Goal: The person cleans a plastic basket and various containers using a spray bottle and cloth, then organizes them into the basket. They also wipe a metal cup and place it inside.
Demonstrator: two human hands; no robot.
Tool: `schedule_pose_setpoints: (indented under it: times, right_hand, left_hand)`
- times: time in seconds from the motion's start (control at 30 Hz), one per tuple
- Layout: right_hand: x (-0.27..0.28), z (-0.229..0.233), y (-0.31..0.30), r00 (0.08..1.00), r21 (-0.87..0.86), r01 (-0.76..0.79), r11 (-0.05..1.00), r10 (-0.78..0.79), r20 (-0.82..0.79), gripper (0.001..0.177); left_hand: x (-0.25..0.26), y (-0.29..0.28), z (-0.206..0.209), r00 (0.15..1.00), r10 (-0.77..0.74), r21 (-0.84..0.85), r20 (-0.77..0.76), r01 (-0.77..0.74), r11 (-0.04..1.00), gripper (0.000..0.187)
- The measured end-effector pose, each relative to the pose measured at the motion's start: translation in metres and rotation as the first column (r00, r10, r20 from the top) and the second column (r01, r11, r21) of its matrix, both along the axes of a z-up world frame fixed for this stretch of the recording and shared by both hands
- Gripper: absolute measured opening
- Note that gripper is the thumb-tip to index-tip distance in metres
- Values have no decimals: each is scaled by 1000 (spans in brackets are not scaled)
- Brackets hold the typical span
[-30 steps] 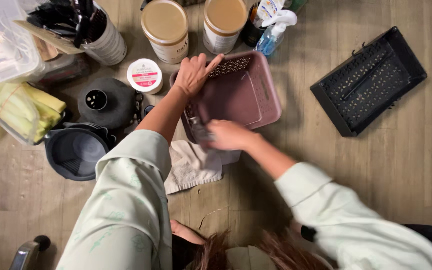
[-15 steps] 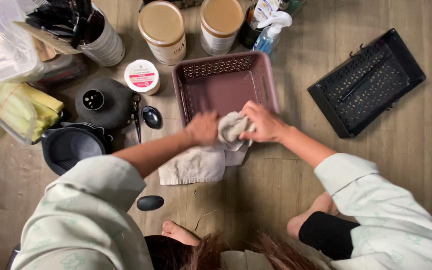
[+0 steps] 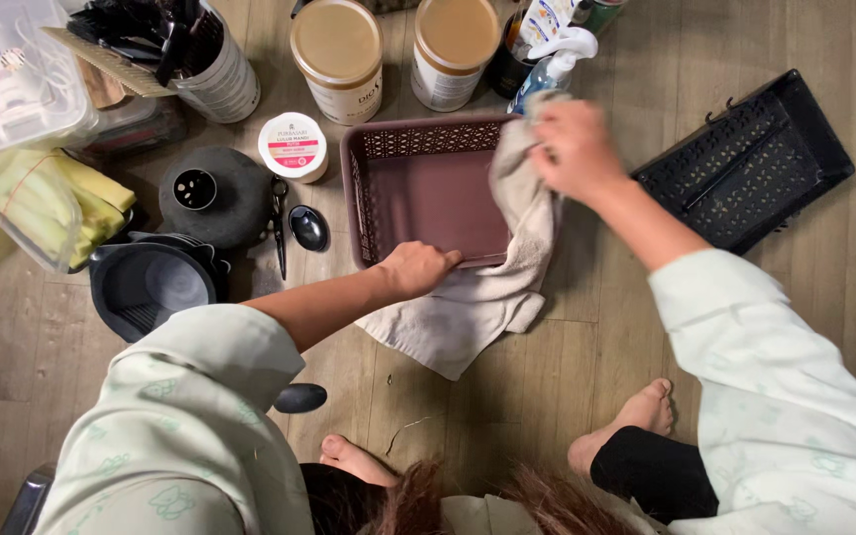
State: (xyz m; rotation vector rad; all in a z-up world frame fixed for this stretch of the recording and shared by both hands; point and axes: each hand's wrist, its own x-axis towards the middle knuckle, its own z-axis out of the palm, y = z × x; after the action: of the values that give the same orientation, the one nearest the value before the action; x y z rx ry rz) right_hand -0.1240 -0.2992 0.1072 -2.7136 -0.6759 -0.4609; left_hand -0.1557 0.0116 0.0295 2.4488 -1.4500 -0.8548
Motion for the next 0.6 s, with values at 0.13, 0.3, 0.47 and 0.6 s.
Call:
schedule_pose_setpoints:
  times: [0.13, 0.3, 0.47, 0.6]
  right_hand:
    - [8, -31, 35, 990, -513, -140, 847, 127, -61, 14]
    - [-33, -75, 69, 914, -809, -219, 546, -176, -366, 19]
    - [-23, -86, 62, 905, -597, -285, 750, 5, -425, 21]
    - [-7, -86, 78, 907, -871, -68, 487, -334, -257, 21]
  left_hand:
    - [0, 3, -4, 997, -14, -18, 72, 15, 1000, 45]
    - [4, 3, -7, 997, 58, -57, 48, -55, 997, 38]
    - [5, 7, -20, 988, -42, -157, 146, 65, 985, 31]
    - [7, 9, -28, 987, -66, -151, 145, 88, 985, 32]
